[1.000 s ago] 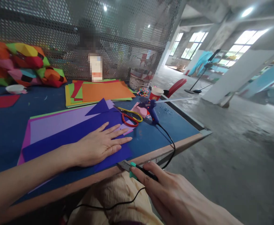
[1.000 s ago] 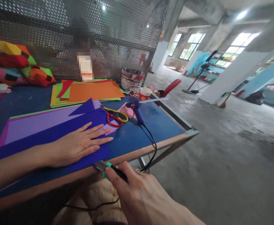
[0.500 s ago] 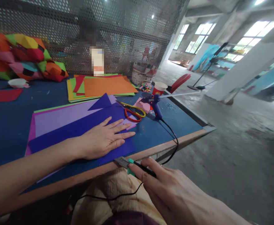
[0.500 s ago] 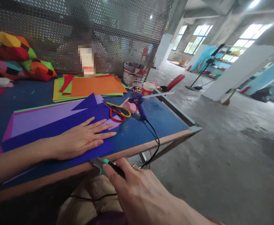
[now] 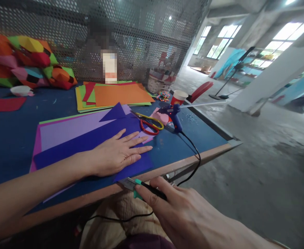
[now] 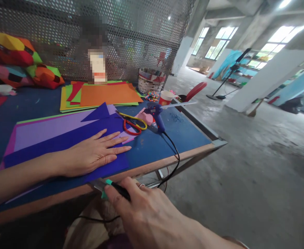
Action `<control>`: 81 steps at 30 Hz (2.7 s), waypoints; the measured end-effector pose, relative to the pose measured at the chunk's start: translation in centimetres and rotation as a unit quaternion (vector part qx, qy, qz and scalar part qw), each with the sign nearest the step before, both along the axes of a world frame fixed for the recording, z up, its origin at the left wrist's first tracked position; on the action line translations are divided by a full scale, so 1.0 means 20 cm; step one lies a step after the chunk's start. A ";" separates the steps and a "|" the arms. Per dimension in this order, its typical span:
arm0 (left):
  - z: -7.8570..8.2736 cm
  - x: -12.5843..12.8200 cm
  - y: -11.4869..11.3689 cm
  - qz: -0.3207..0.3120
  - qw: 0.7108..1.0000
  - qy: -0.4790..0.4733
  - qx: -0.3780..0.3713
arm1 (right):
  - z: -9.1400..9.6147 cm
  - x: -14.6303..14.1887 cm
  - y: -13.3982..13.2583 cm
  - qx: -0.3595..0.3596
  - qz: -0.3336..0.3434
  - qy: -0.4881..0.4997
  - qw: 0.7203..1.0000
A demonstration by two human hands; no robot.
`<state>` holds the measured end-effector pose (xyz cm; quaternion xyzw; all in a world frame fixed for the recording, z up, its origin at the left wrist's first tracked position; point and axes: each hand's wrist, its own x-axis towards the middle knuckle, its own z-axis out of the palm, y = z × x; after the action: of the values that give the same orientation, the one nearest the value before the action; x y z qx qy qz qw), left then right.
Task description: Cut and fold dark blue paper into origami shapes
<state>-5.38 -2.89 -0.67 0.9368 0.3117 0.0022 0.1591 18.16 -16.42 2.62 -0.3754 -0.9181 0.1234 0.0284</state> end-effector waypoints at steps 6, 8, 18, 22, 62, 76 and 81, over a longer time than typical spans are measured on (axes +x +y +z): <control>0.01 0.01 0.00 0.002 1.000 -0.004 -0.005 | -0.01 0.00 0.01 0.010 0.012 -0.007 1.000; 0.01 0.01 0.00 0.002 1.000 -0.004 -0.009 | -0.01 -0.01 0.01 0.016 0.017 -0.021 1.000; -0.01 0.00 0.01 -0.003 1.000 -0.013 -0.003 | 0.11 0.03 -0.02 -0.003 0.039 -0.002 0.999; -0.01 -0.01 0.01 -0.005 1.000 0.019 0.004 | 0.09 0.17 0.03 0.052 -0.060 0.118 0.990; 0.25 -0.12 0.14 0.374 0.923 -0.095 -0.008 | -0.36 0.08 0.55 0.308 -0.238 0.219 0.895; 0.29 -0.12 0.00 0.294 0.951 -0.022 -0.090 | -0.36 0.09 0.55 0.296 -0.236 0.208 0.902; 0.49 -0.52 0.18 0.380 0.921 -0.073 -0.041 | -0.39 0.09 0.56 0.333 -0.228 0.210 0.890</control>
<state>-15.77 0.76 9.05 0.7382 0.6312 0.1180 0.2065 20.01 -5.22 -5.13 -0.5082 -0.7673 -0.1240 0.3710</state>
